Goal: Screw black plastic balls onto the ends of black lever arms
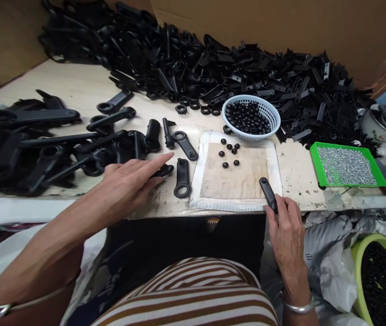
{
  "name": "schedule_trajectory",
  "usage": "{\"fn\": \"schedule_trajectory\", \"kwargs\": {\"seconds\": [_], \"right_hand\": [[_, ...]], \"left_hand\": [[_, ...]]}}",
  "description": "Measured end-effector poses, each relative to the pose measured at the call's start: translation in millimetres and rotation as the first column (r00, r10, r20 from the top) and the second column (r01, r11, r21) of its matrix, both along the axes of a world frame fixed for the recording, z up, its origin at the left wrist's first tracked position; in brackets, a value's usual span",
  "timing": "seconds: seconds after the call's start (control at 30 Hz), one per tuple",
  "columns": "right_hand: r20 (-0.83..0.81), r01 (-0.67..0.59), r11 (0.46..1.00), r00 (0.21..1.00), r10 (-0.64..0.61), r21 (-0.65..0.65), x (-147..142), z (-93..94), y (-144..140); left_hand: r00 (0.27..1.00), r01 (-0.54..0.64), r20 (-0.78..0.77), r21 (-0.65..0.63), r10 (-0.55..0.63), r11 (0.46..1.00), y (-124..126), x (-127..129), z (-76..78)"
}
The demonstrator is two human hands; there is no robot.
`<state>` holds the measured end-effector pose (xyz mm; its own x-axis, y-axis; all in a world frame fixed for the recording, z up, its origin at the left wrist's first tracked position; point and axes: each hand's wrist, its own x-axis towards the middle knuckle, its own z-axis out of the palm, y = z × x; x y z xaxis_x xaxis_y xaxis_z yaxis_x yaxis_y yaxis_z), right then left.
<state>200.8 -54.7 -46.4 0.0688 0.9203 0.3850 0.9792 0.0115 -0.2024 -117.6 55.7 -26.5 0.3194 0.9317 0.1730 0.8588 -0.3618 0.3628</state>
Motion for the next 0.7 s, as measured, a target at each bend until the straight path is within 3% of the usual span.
{"fn": "schedule_trajectory", "kwargs": {"seconds": [0.1,0.2,0.33,0.47,0.53,0.7], "right_hand": [[-0.053,0.020,0.999,0.998,-0.022,-0.035,2.5,3.6,-1.7],[-0.142,0.045,0.998,0.988,-0.052,-0.048,10.2,10.1,-4.6],[-0.188,0.097,0.995,0.978,-0.090,0.025,17.7,16.2,-6.3],[-0.145,-0.015,0.997,0.989,0.004,-0.078,11.4,13.5,-4.1],[-0.120,-0.039,0.995,0.992,0.028,-0.092,7.6,10.2,-3.6],[-0.063,-0.045,0.997,0.997,0.040,-0.068,12.2,5.0,-6.3]], "left_hand": [[1.000,0.005,0.023,-0.092,-0.003,0.996,0.9,-7.2,9.5],[0.962,-0.019,0.267,-0.116,0.050,0.993,-1.5,-14.0,21.0],[0.742,-0.176,0.647,-0.067,0.177,0.982,-8.9,-11.4,33.6],[0.487,-0.333,0.822,-0.138,0.296,0.933,-17.7,6.5,39.1],[0.427,-0.305,0.839,-0.219,0.338,0.927,-22.1,19.3,37.7],[0.294,-0.067,0.883,-0.363,0.366,0.929,-28.4,48.7,23.5]]}}
